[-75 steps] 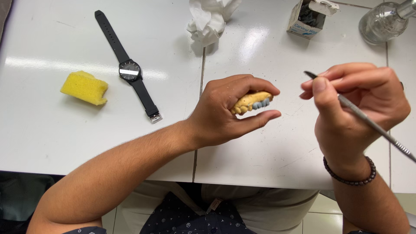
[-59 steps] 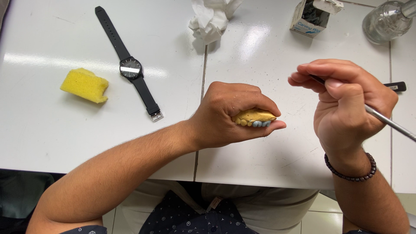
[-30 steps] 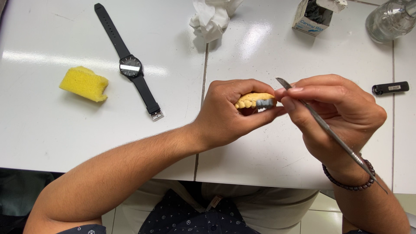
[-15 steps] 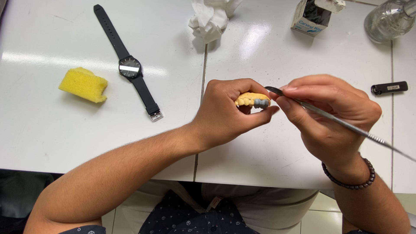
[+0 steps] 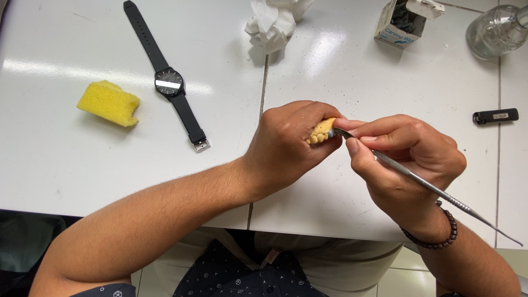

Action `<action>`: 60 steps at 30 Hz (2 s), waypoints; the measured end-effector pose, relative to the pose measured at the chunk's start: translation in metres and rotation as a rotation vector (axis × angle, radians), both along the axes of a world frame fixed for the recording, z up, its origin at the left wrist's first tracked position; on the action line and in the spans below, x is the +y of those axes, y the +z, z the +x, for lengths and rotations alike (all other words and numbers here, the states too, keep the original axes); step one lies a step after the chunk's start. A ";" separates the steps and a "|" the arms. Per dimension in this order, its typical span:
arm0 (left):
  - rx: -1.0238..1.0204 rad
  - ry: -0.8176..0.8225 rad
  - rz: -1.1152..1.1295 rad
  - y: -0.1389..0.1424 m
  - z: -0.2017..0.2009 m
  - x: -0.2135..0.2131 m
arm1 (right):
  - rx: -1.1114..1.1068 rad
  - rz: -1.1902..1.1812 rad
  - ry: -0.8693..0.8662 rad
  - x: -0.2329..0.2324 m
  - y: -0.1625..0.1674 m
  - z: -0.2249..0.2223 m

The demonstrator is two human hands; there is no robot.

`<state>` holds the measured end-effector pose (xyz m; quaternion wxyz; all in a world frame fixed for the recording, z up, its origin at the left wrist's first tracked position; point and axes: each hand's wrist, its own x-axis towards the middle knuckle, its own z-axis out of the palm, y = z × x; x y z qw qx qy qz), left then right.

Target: The person holds a dental plaster model with artificial teeth in one hand and uses a metal wax carver to sculpt and refine blue wax on the teeth, rotating the model to work different surfaces. They periodically reposition the model and continue carving the wax pattern throughout the episode.

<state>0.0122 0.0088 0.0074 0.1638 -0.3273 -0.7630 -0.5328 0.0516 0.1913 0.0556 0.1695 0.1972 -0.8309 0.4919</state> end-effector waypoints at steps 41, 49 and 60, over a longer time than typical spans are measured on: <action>-0.024 -0.016 0.107 -0.002 -0.001 0.001 | 0.215 0.115 0.016 -0.005 -0.002 0.005; -0.038 -0.026 0.104 -0.003 -0.001 0.000 | 0.213 0.142 0.029 -0.004 -0.002 0.007; -0.033 -0.041 0.086 -0.006 -0.004 -0.001 | 0.146 0.100 0.023 -0.005 -0.002 0.008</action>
